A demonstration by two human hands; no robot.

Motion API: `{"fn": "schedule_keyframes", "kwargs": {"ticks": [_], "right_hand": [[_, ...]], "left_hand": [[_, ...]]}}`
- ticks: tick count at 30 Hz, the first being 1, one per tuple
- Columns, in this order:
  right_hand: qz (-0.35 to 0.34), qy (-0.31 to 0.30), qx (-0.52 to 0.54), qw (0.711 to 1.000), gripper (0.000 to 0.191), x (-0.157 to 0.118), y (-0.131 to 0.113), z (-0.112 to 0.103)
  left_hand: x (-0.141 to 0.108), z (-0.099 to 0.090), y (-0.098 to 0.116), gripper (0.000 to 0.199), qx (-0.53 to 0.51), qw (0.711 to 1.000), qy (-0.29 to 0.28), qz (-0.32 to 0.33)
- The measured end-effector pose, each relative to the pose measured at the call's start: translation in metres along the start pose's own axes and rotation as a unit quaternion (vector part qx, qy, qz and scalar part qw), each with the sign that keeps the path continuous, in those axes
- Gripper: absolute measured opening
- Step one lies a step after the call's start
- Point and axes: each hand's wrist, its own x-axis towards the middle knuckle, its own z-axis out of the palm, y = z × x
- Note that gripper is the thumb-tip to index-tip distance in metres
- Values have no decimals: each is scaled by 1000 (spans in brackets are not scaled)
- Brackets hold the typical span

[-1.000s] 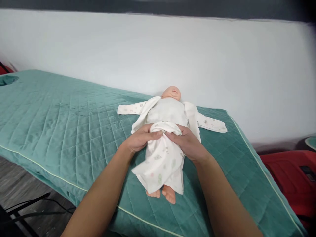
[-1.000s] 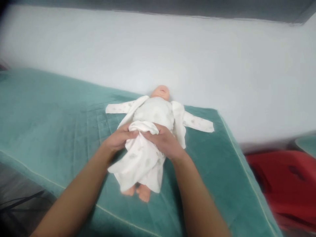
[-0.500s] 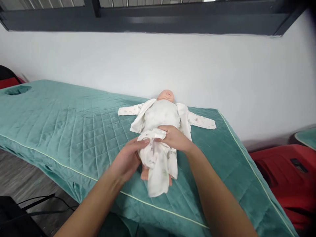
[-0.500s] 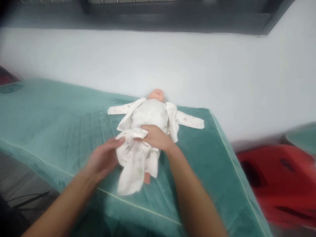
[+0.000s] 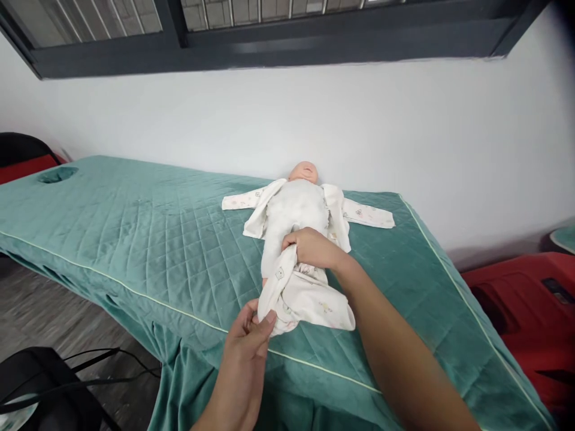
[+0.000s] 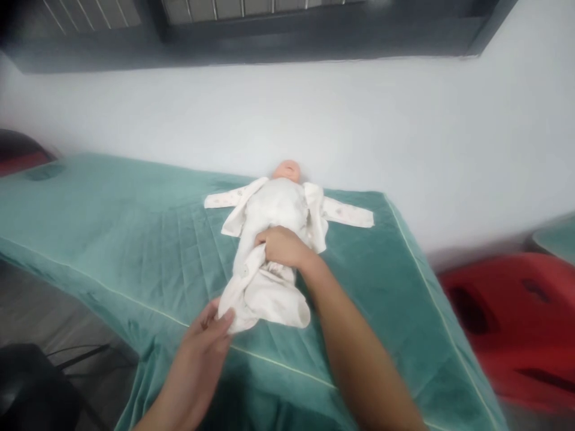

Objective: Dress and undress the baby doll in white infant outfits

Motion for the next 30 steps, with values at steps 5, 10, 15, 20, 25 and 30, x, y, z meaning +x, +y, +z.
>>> {"fn": "schedule_keyframes", "kwargs": {"ticks": [5, 10, 15, 20, 25, 30], "right_hand": [[-2, -18, -44, 999, 19, 1, 0, 1], [12, -50, -47, 998, 10, -1, -2, -2], [26, -73, -47, 996, 9, 0, -4, -5], [10, -83, -31, 996, 9, 2, -2, -5], [3, -53, 22, 998, 12, -1, 2, -5], [17, -23, 105, 994, 12, -7, 8, -5]], "left_hand": [[5, -27, -1, 40, 51, 996, 69, 26], [25, -41, 20, 38, 162, 984, 63, 24], [46, -43, 32, 29, 298, 953, 34, 32], [60, -33, 33, 15, 419, 904, 47, 67], [75, -22, 33, 10, 418, 902, 18, 105], [100, -25, 31, 14, 418, 879, 13, 229]]}}
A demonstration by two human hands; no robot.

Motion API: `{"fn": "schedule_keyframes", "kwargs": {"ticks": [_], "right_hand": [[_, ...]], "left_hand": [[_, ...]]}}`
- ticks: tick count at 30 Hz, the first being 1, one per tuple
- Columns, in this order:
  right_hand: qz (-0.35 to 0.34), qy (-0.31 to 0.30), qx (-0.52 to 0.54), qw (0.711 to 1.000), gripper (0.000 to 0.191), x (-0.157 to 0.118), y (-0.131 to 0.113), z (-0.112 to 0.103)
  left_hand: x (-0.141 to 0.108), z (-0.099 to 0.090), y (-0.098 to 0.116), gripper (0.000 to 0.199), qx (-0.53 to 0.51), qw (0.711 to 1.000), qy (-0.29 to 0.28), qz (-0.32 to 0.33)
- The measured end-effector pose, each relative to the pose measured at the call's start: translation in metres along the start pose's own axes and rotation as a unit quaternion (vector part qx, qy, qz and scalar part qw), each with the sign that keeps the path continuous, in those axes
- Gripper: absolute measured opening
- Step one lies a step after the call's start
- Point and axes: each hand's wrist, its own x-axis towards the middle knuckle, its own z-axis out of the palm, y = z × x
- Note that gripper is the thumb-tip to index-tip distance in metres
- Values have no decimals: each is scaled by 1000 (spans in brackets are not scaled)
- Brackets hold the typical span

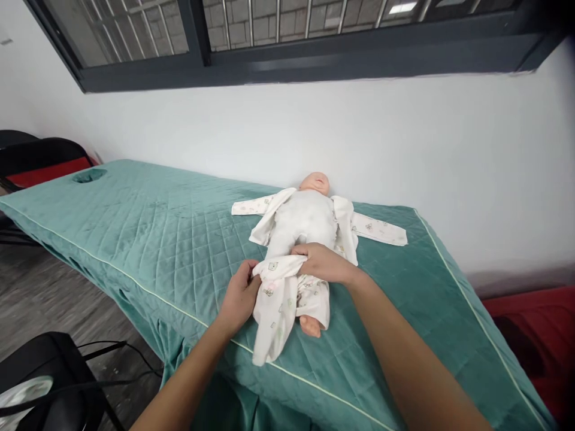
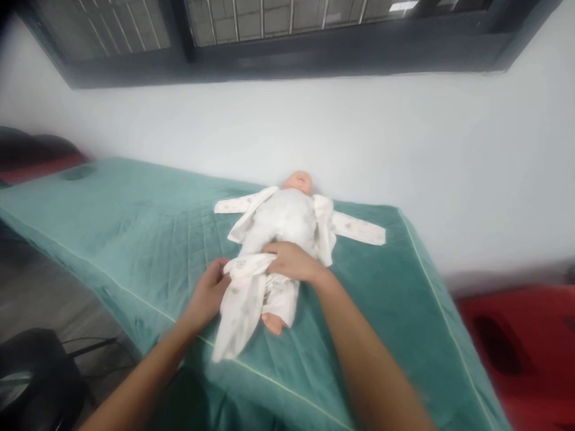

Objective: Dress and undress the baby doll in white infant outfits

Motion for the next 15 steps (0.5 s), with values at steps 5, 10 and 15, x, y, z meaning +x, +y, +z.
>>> {"fn": "schedule_keyframes", "kwargs": {"ticks": [5, 10, 15], "right_hand": [[0, 1, 56, 998, 22, -3, 3, 0], [-4, 21, 78, 997, 27, -2, 6, -1], [4, 61, 69, 996, 26, 0, 13, -2]], "left_hand": [[35, -1, -5, 17, 19, 997, 16, 70], [70, 4, 0, 20, 82, 978, 10, 194], [94, 9, -7, 24, 142, 948, 15, 286]]}}
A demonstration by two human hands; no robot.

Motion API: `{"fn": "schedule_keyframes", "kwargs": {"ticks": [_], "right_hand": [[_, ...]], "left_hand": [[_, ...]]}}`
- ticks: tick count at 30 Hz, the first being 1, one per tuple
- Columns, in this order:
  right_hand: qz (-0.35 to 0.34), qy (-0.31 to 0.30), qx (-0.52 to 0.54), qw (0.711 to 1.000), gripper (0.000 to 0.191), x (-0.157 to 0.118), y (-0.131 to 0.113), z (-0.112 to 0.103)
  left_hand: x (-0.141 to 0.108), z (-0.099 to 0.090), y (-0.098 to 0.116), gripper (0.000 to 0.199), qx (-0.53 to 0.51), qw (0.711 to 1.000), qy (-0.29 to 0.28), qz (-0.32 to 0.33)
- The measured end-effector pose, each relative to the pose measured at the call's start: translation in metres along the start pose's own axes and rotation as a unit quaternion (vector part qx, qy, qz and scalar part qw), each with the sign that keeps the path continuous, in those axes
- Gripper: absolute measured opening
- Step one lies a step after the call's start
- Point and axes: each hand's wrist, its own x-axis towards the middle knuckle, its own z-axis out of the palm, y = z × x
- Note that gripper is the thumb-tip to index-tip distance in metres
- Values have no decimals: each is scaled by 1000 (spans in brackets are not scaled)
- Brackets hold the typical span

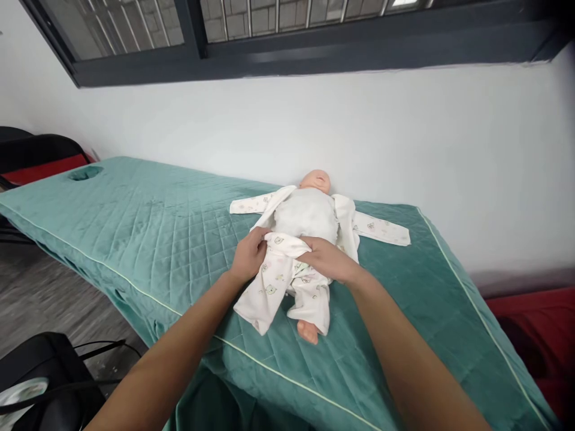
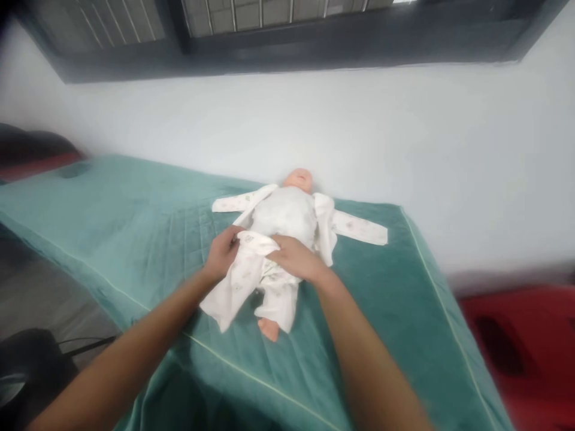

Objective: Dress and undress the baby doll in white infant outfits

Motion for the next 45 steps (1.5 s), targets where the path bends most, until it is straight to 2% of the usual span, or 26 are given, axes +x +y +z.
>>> {"fn": "schedule_keyframes", "kwargs": {"ticks": [4, 11, 15, 20, 23, 28, 31, 35, 37, 39, 43, 45], "right_hand": [[25, 37, -4, 999, 27, 3, 2, 2], [76, 126, -32, 989, 24, 10, 1, 9], [71, 104, -9, 992, 21, 6, -2, 9], [25, 40, 48, 998, 39, -3, -7, 0], [26, 25, 93, 995, 41, -9, -6, -11], [32, 44, 76, 996, 33, -18, -4, -29], [-17, 81, 48, 995, 21, -18, -3, -27], [-74, 138, -24, 987, 16, -14, -2, -16], [-74, 138, -41, 987, 15, -12, -3, -14], [-59, 114, -54, 990, 13, -12, -4, -15], [-29, 48, -55, 997, 20, -14, -7, -21], [-22, 33, -23, 999, 20, -14, -6, -23]], "left_hand": [[9, 2, -9, 28, 28, 999, -15, -27], [14, 6, -13, 30, 70, 997, -16, -34], [12, 7, -9, 30, 86, 993, -44, -60], [9, 3, 3, 27, 101, 989, -77, -71], [7, 2, 5, 25, 79, 993, -70, -61], [6, 4, -2, 27, 4, 999, -34, -19], [6, 3, -3, 30, -56, 998, -19, 13], [20, -4, 3, 32, -116, 993, -14, -17], [37, -9, 11, 30, -129, 990, -50, -39], [59, -11, 21, 27, -128, 984, -115, -40], [98, -4, 35, 22, -116, 956, -268, 5], [105, 0, 37, 20, -111, 945, -306, 15]]}}
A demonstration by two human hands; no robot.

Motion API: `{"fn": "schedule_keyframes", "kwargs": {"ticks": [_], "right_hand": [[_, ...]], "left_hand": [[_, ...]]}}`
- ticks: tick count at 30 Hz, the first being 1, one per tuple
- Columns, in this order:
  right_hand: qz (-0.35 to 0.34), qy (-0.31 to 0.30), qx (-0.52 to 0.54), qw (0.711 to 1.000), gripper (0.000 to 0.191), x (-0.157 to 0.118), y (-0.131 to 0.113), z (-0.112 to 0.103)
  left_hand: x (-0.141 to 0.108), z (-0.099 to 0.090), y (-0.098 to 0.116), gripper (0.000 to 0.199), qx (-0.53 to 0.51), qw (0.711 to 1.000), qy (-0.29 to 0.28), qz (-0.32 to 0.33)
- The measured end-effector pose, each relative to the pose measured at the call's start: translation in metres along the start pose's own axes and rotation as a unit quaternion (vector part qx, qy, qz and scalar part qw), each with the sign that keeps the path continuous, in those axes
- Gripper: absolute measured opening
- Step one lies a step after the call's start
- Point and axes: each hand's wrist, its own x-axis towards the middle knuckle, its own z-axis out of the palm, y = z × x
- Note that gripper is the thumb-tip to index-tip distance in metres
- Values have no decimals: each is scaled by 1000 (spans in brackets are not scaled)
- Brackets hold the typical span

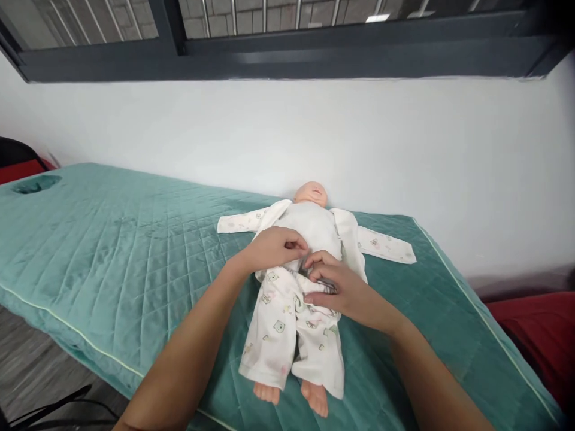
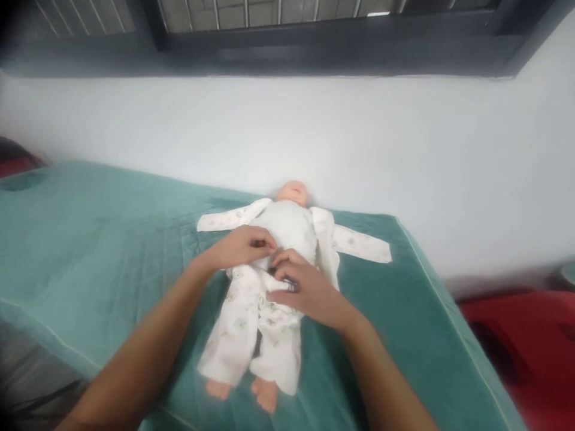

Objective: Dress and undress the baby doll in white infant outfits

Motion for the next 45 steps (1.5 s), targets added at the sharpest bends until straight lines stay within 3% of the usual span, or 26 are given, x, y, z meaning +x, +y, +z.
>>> {"fn": "schedule_keyframes", "kwargs": {"ticks": [3, 7, 12, 16, 20, 23, 26, 31, 36, 41, 45], "right_hand": [[-1, 24, 78, 997, 22, 3, 7, 1], [57, 121, 191, 973, 28, 9, 21, 8], [144, 184, 263, 936, 35, 12, 26, 9], [163, 254, 286, 909, 31, 11, 31, -1], [155, 305, 299, 891, 31, 11, 45, -6], [128, 311, 320, 886, 35, 12, 53, -5], [102, 259, 329, 902, 34, 8, 58, -8], [118, 126, 257, 951, 29, -8, 58, -25], [153, 89, 178, 968, 33, -17, 58, -35], [170, 39, 150, 973, 24, -16, 63, -29], [154, 36, 146, 977, 21, -15, 65, -25]], "left_hand": [[-2, 3, -1, 24, 0, 999, -25, 25], [-15, 4, -1, 27, -3, 997, -65, 36], [-17, 7, -12, 29, -97, 993, 47, -41], [-14, 10, -29, 36, -227, 955, 153, -114], [-12, 13, -39, 41, -326, 908, 206, -167], [-10, 14, -44, 43, -340, 894, 220, -193], [-12, 11, -50, 41, -308, 912, 188, -196], [-20, -9, -56, 35, -265, 939, 45, -214], [-23, -21, -55, 30, -248, 946, -22, -210], [-24, -28, -57, 28, -217, 952, -71, -205], [-26, -32, -54, 26, -205, 953, -100, -201]]}}
